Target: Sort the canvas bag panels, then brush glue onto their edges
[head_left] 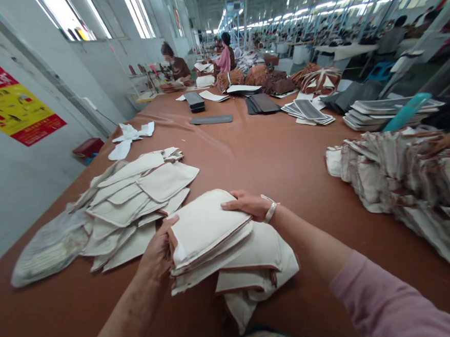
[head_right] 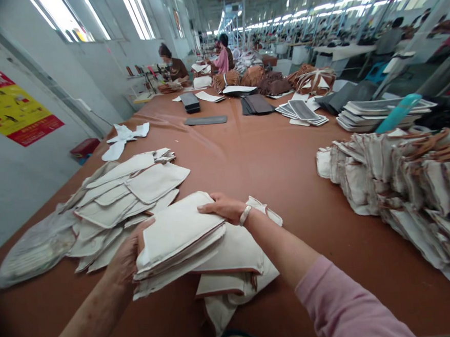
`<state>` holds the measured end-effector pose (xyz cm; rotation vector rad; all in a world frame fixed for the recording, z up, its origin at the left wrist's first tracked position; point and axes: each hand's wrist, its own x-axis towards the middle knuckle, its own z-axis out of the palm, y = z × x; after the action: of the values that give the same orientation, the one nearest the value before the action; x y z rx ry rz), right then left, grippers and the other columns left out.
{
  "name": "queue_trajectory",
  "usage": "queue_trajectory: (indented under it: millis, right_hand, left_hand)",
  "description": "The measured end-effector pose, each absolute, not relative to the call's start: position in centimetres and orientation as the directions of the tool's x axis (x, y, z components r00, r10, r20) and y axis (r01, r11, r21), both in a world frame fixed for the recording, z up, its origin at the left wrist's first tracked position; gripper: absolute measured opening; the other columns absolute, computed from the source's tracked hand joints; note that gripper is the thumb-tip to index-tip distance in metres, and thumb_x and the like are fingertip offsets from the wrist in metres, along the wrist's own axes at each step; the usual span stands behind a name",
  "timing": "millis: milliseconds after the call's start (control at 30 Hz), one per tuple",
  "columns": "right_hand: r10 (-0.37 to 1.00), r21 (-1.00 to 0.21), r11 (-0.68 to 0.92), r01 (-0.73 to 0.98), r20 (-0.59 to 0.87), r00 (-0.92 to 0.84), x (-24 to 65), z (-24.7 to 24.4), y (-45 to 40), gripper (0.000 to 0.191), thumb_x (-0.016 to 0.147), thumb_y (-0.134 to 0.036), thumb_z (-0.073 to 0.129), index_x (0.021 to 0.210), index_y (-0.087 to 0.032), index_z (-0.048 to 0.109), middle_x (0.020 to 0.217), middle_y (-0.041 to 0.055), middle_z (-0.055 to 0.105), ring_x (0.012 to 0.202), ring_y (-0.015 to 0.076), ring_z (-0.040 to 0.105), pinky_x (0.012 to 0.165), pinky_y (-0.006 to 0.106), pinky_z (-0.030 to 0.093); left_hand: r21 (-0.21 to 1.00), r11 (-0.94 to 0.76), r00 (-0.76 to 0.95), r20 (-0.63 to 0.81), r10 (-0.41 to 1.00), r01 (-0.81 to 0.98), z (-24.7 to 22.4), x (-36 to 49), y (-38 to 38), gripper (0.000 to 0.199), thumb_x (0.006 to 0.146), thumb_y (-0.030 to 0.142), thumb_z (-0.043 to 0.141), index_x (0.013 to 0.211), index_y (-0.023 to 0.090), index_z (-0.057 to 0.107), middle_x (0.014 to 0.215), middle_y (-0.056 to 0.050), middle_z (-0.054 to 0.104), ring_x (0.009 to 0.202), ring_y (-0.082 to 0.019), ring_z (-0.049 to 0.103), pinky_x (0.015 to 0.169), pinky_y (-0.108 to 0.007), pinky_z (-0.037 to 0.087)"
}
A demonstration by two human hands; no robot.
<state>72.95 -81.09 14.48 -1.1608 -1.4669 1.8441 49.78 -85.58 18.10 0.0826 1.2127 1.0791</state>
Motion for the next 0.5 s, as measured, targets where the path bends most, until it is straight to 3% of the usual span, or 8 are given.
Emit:
queue_trajectory:
  millis: [100,200,267,367,500]
  right_hand:
    - [0.791,-0.968,-0.219,0.124,-0.25,-0.559,74.8,16.7,-79.7,0.052,0.077,-0.048,0.066,0.118,-0.018,0.053,0.109,0.0065,0.068,0.093,0.019,0.064,0.075,0.028,0.055]
    - [0.772,-0.943,-0.15,0.296,-0.299,-0.561,77.9,15.8,-78.4,0.05,0.072,-0.041,0.073,0.114,-0.019,0.055,0.107,0.0037,0.067,0.093,0.0199,0.064,0.076,0.03,0.055]
    - [0.759,-0.873,-0.106,0.477,-0.38,-0.528,80.0,13.6,-77.9,0.045,0.07,-0.034,0.077,0.107,-0.017,0.06,0.098,0.0028,0.067,0.088,0.0202,0.063,0.075,0.033,0.054]
    - [0.771,-0.694,-0.036,0.719,-0.477,-0.421,82.1,9.4,-78.5,0.027,0.077,-0.03,0.074,0.096,-0.014,0.064,0.096,0.0043,0.066,0.09,0.021,0.062,0.083,0.04,0.051]
    - [0.831,-0.512,0.043,0.858,-0.458,-0.316,83.2,5.8,-80.2,0.027,0.086,-0.034,0.065,0.103,-0.014,0.062,0.108,0.0066,0.063,0.1,0.0225,0.059,0.09,0.045,0.049]
  left_hand:
    - [0.652,0.4,-0.128,-0.608,0.783,-0.644,19.1,51.5,-86.9,0.03,0.087,0.014,0.057,0.116,0.009,0.062,0.093,-0.011,0.075,0.077,-0.022,0.073,0.077,-0.036,0.062]
    - [0.663,0.401,-0.172,-0.625,0.761,-0.632,15.3,54.8,-90.0,0.03,0.083,0.01,0.063,0.112,0.014,0.062,0.103,-0.009,0.072,0.08,-0.018,0.071,0.075,-0.032,0.061]
    - [0.593,0.529,-0.064,-0.7,0.712,-0.607,11.4,57.3,-92.2,0.026,0.083,0.013,0.066,0.109,0.016,0.062,0.109,-0.009,0.069,0.083,-0.018,0.07,0.076,-0.032,0.059]
    - [0.414,0.731,-0.009,-0.873,0.488,-0.542,6.4,59.8,-94.7,0.024,0.085,0.022,0.067,0.107,0.018,0.057,0.102,-0.009,0.065,0.073,-0.017,0.067,0.073,-0.036,0.057]
    - [0.378,0.764,-0.057,-0.91,0.412,-0.522,3.9,60.1,-95.9,0.026,0.084,0.025,0.068,0.106,0.023,0.055,0.1,-0.005,0.061,0.071,-0.014,0.064,0.077,-0.032,0.052]
